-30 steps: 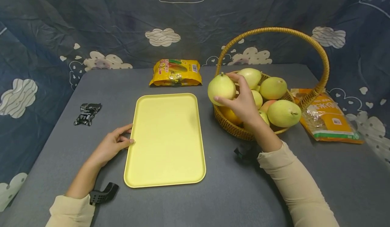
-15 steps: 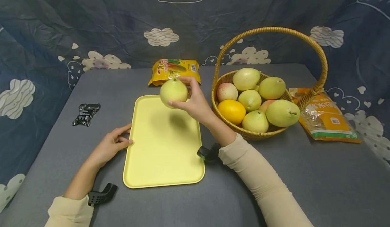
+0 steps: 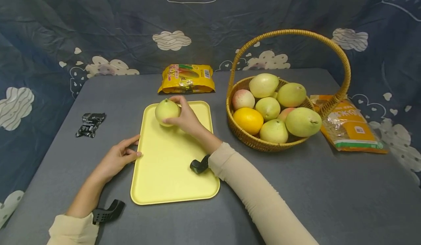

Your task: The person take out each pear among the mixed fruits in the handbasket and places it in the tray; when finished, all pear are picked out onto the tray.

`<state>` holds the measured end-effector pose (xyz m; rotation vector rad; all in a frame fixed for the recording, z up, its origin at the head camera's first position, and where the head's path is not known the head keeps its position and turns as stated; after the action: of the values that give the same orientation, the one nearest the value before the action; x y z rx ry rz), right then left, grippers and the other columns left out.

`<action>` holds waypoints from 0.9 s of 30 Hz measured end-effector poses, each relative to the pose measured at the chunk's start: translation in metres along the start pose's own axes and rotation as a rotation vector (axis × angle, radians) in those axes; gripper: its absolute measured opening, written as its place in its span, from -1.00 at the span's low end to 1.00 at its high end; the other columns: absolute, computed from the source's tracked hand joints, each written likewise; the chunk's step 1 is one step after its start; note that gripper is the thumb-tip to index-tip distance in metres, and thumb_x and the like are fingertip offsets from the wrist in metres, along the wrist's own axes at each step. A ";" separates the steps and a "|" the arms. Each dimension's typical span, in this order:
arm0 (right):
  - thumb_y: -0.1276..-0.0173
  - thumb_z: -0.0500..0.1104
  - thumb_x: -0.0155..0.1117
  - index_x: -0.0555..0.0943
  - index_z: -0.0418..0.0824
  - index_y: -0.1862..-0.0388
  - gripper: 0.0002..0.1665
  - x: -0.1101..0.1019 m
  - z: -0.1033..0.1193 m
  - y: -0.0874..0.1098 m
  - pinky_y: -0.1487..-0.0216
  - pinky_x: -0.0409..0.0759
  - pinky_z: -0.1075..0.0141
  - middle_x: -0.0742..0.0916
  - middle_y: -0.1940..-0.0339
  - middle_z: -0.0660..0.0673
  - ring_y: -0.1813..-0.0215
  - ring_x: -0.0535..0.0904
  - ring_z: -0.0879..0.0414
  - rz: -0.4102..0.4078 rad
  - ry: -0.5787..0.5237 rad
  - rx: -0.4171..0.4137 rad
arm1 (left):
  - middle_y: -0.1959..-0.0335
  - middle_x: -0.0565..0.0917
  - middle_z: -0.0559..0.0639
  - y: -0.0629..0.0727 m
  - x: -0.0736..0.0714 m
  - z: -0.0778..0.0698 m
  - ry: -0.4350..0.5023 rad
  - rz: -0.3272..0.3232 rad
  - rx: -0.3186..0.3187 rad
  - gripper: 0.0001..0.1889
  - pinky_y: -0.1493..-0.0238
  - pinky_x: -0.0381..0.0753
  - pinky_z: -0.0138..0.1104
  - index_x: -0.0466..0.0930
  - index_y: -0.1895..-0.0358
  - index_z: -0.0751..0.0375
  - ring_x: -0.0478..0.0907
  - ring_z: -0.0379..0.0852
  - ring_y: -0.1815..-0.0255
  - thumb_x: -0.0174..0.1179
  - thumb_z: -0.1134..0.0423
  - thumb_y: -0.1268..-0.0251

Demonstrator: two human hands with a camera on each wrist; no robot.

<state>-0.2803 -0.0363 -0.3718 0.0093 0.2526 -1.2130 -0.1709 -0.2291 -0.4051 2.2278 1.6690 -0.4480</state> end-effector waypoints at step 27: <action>-0.16 -0.05 0.31 0.09 -0.06 -0.35 -0.15 0.001 0.012 0.009 -0.21 0.16 0.11 0.20 -0.32 -0.08 -0.32 0.11 0.04 0.084 0.162 -0.005 | -0.06 0.31 0.29 0.000 0.001 0.000 0.002 -0.013 0.018 -0.36 0.28 0.43 -0.47 0.08 -0.35 0.33 0.51 -0.26 0.32 0.13 0.31 -0.24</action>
<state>-0.2696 -0.0357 -0.3618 0.1133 0.3931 -1.1296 -0.1705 -0.2285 -0.4056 2.2322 1.6875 -0.4653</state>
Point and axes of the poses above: each hand's wrist, its own y-axis away from the middle knuckle, its own x-axis out of the palm, z = x × y, the point moved 6 cm from there along -y, towards the middle knuckle
